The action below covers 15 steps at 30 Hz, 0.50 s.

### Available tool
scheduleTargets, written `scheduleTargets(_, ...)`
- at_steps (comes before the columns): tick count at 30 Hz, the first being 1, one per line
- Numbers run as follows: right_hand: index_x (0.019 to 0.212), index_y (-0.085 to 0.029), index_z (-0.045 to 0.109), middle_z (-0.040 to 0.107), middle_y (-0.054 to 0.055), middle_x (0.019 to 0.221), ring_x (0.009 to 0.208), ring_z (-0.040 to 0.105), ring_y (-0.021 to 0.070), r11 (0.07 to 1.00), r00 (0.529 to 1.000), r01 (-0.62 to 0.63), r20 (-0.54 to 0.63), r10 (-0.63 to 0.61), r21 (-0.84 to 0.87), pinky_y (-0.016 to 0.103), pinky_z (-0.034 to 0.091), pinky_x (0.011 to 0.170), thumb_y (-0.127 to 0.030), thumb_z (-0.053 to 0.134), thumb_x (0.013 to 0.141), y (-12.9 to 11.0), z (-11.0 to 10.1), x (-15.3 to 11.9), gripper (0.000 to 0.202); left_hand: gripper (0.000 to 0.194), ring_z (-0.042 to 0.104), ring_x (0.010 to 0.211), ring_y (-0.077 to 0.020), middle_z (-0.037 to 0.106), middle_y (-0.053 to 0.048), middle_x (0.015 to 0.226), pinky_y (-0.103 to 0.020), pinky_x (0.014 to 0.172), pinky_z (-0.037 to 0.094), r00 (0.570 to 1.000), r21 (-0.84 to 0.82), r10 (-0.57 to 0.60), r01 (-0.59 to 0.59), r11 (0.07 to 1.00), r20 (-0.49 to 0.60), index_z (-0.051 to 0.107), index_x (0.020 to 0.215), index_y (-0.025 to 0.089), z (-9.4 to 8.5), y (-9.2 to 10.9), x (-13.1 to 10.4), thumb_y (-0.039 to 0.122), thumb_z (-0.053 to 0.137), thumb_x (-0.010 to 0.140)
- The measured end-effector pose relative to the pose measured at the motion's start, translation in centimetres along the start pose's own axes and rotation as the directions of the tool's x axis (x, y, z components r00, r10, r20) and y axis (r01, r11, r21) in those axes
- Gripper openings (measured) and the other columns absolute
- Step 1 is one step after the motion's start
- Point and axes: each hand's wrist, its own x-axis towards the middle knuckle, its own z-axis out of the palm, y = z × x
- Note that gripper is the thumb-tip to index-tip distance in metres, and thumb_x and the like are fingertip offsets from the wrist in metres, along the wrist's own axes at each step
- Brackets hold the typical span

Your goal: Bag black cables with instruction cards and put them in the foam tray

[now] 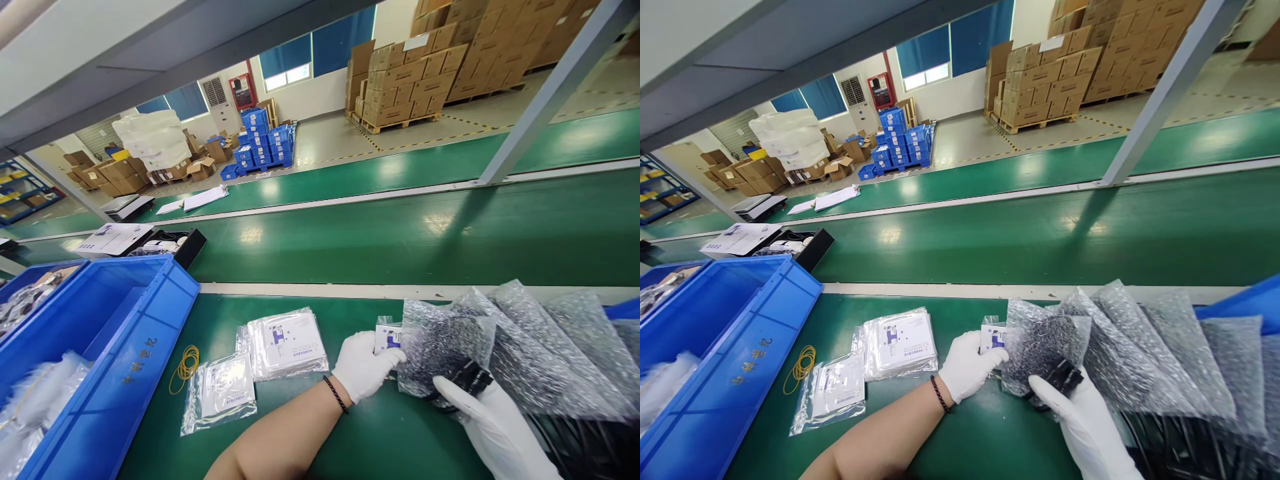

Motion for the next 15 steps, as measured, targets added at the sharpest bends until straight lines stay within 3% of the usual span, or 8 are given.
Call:
scheduleTargets(5, 0.112, -0.031, 0.062, 0.064, 0.003, 0.115, 0.112, 0.057, 0.0307, 1.000, 1.000, 0.001, 0.001, -0.001, -0.007, 0.038, 0.048, 0.097, -0.048, 0.085, 0.058, 0.07, -0.18, -0.10, 0.061, 0.027, 0.059, 0.077, -0.0162, 0.068, -0.001, 0.084, -0.025, 0.071, 0.044, 1.000, -0.008, 0.006, -0.006, 1.000, -0.001, 0.069, 0.083, 0.018, 0.03, -0.03, -0.02, 0.044, 0.064, 0.078)
scheduleTargets(15, 0.119, -0.032, 0.057, 0.059, 0.001, 0.125, 0.119, 0.053, 0.0300, 0.999, 1.000, -0.004, 0.014, 0.003, 0.038, 0.037, 0.044, 0.102, -0.046, 0.086, 0.058, 0.37, -0.26, -0.04, 0.069, 0.027, 0.059, 0.078, -0.0168, 0.069, -0.002, 0.086, -0.025, 0.070, 0.043, 1.000, -0.006, 0.015, -0.015, 1.000, -0.003, 0.070, 0.086, 0.018, -0.04, 0.08, -0.08, 0.043, 0.064, 0.078)
